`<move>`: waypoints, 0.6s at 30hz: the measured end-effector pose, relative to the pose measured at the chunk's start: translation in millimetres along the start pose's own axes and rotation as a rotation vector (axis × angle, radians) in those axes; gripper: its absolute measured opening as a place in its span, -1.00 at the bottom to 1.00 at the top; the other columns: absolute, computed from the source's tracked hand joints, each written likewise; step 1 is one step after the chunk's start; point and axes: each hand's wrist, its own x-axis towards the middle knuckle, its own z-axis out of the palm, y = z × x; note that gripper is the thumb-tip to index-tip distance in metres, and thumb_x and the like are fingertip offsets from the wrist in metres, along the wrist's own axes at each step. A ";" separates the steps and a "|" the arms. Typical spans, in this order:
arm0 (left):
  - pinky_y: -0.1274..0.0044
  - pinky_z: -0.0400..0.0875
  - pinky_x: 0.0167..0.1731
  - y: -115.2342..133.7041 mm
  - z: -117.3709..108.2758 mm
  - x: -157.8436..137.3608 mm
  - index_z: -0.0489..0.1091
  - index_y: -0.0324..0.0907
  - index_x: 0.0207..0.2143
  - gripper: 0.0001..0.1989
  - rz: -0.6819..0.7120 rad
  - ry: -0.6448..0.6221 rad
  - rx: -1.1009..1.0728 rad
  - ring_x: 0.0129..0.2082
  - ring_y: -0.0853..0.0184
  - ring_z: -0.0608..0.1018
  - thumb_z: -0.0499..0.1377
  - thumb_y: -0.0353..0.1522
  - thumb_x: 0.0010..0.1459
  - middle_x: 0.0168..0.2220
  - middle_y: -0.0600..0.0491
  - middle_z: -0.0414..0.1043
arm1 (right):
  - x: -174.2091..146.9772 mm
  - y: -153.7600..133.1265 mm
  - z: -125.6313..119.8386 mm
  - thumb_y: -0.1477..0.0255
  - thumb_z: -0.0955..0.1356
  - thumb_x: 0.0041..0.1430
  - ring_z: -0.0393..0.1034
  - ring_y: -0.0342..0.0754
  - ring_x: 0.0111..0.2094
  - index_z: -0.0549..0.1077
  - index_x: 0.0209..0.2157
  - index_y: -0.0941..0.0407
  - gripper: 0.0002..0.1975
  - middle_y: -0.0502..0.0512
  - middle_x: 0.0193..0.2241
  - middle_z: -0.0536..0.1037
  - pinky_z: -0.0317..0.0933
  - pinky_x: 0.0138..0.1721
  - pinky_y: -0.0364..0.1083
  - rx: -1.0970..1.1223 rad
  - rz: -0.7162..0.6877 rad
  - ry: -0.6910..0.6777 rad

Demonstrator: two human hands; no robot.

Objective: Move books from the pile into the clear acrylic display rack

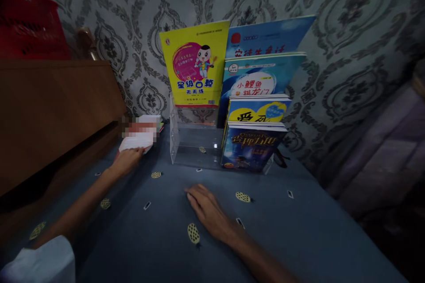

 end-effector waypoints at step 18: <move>0.20 0.52 -0.03 96.3 40.8 -168.4 0.29 -0.29 0.23 -0.56 0.213 0.061 0.045 0.11 -0.05 0.52 -0.01 -0.51 0.33 0.16 -0.31 0.41 | 1.8 5.6 4.3 0.30 0.13 0.46 0.48 0.02 -0.15 0.51 -0.03 0.04 -0.64 0.12 -0.23 0.58 0.41 -0.05 0.05 -0.033 -0.047 -0.029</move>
